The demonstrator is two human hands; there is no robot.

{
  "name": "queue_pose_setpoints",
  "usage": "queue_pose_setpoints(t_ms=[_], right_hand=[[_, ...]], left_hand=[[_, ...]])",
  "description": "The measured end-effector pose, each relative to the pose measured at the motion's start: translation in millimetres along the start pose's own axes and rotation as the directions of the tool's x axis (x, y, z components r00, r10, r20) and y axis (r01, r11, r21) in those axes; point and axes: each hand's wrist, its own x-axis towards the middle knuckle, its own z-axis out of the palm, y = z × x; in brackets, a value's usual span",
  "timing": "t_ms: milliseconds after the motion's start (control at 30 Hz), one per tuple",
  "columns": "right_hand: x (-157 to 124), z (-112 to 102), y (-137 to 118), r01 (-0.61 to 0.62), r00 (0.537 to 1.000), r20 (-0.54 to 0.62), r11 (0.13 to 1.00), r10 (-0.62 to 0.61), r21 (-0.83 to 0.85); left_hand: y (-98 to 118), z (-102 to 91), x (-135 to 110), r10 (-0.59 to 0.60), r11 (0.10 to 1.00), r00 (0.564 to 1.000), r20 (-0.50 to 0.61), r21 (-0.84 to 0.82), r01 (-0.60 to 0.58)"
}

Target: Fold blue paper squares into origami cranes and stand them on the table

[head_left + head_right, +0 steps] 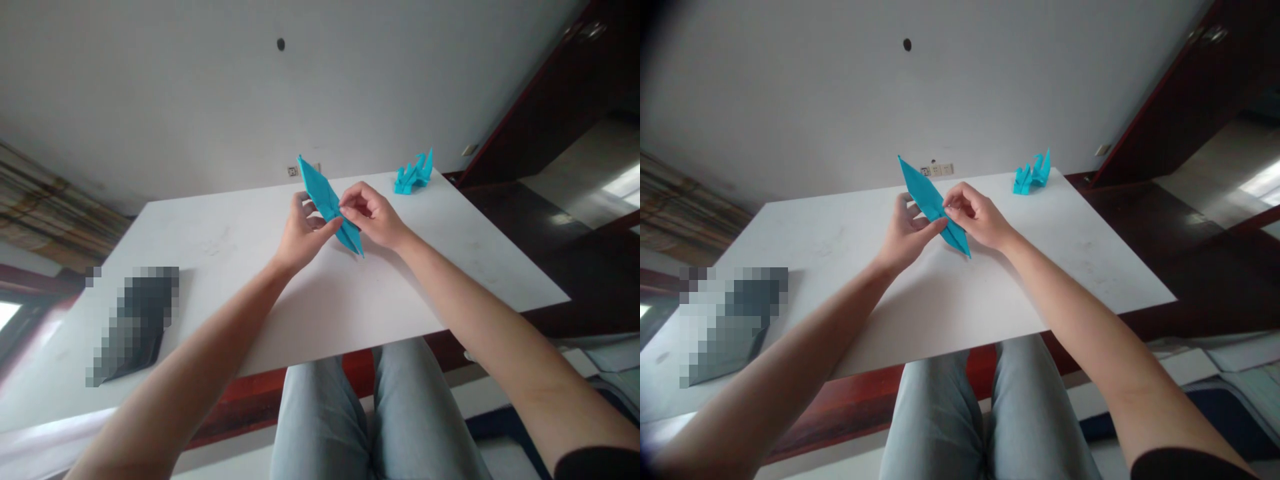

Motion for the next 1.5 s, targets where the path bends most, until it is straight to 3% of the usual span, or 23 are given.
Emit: queue_pose_setpoints(t_ms=[167, 400, 533, 767, 967, 1100, 1500], right_hand=[[-2.1, -0.2, 1.2, 0.042, 0.999, 0.001, 0.996, -0.042, -0.081], [-1.8, -2.4, 0.6, 0.233, 0.972, 0.021, 0.944, -0.234, -0.234], [-2.3, -1.1, -3.4, 0.265, 0.964, 0.069, 0.931, -0.256, -0.252], [-2.8, 1.1, -2.2, 0.203, 0.979, 0.028, 0.96, -0.201, -0.193], [-2.1, 6.1, 3.6, 0.022, 0.999, -0.047, 0.998, -0.019, 0.062], [-0.5, 10.1, 8.4, -0.027, 0.999, -0.043, 0.99, 0.033, 0.138], [3.0, 4.4, 6.9, -0.122, 0.986, -0.111, 0.992, 0.126, 0.041]], left_hand=[[-6.8, -6.7, 1.2, -0.016, 0.998, 1.0, -0.003, 0.066, 0.016], [7.1, -5.2, -2.6, -0.21, 0.976, 0.977, -0.035, 0.058, 0.212], [7.3, -2.7, -5.6, -0.248, 0.969, 0.969, -0.005, 0.021, 0.248], [1.0, -5.3, 1.3, -0.207, 0.978, 0.978, -0.024, -0.045, 0.206], [5.5, -6.7, 7.5, -0.126, 0.988, 0.99, 0.065, -0.08, 0.131], [12.1, -5.6, 7.7, -0.044, 0.99, 0.999, 0.029, -0.131, 0.047], [30.2, -10.8, 0.5, -0.1, 0.981, 0.991, 0.089, 0.176, 0.083]])
